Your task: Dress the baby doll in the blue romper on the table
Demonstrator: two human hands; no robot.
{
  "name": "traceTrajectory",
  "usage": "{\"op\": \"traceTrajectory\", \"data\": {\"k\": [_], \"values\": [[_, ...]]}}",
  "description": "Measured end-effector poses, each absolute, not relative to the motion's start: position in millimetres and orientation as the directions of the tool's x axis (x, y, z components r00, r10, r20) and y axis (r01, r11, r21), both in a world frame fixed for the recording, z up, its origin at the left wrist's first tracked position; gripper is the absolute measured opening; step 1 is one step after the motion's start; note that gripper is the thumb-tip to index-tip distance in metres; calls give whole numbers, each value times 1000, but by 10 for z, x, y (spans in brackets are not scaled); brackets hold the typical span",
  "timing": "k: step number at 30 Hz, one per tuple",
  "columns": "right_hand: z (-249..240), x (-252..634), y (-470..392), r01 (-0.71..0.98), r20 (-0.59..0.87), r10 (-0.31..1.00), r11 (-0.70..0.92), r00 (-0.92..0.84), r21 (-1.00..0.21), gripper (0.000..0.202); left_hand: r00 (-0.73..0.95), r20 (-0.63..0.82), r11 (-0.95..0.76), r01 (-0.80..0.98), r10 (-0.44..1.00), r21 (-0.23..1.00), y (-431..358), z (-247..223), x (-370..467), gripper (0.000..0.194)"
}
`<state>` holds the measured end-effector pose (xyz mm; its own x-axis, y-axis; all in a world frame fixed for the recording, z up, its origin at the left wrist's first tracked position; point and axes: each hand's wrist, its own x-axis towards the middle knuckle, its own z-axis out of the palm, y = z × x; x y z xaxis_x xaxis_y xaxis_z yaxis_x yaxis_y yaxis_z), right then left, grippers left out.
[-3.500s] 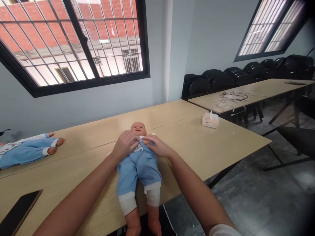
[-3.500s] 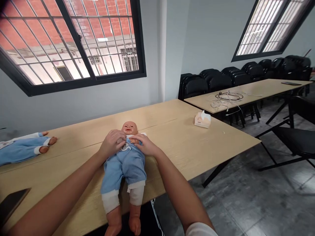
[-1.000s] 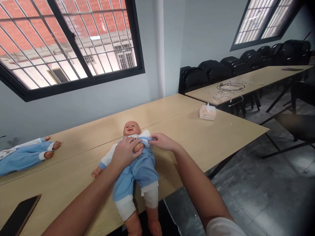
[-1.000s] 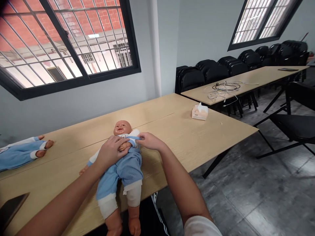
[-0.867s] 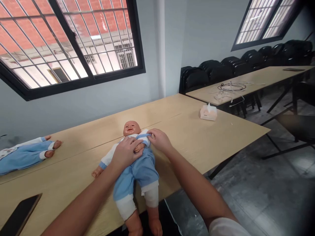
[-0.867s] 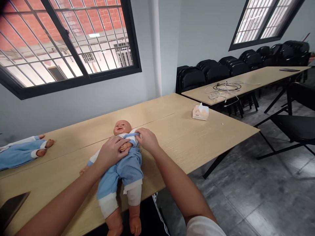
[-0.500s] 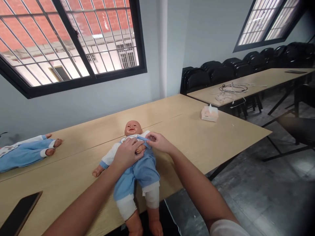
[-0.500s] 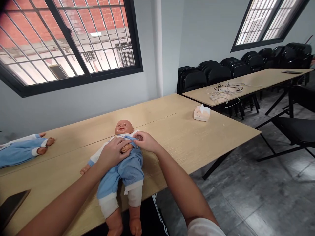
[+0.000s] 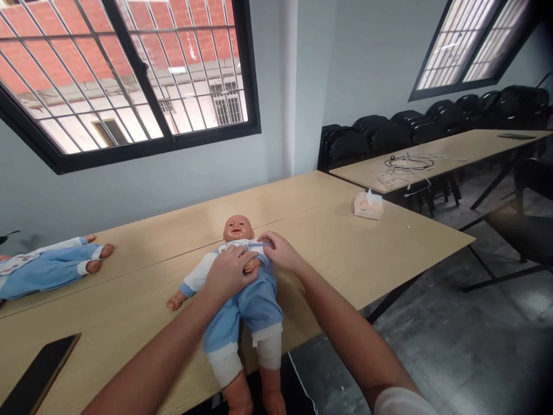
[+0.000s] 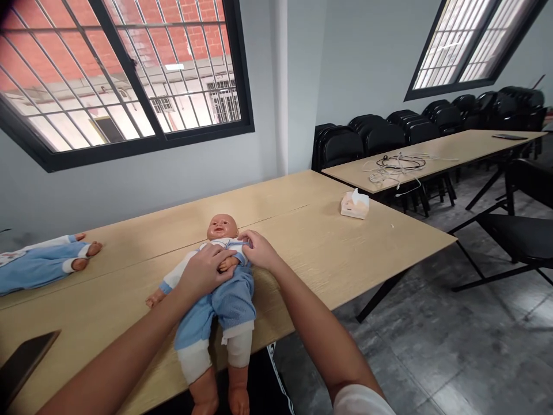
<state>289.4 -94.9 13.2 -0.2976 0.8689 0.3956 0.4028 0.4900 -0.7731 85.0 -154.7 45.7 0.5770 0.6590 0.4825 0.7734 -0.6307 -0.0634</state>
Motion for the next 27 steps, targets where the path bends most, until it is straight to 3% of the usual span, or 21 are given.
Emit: {"op": "traceTrajectory", "data": {"k": [3,12,20,27], "values": [[279,2935,-875,361,169,905,319,-390,-876,37,609,461,-652,754,646,-82,-1562,441,875,24],[622,2971,-658,570,-287,827,49,-484,-820,44,647,445,-675,728,619,-121,-1544,402,890,24],[664,3167,-606,549,-388,760,-50,-521,-834,42,650,458,-693,714,606,-96,-1553,424,866,24],[502,3179,-443,281,-253,810,-115,-529,-953,38,692,452,-769,639,562,-21,-1491,513,773,27]]}}
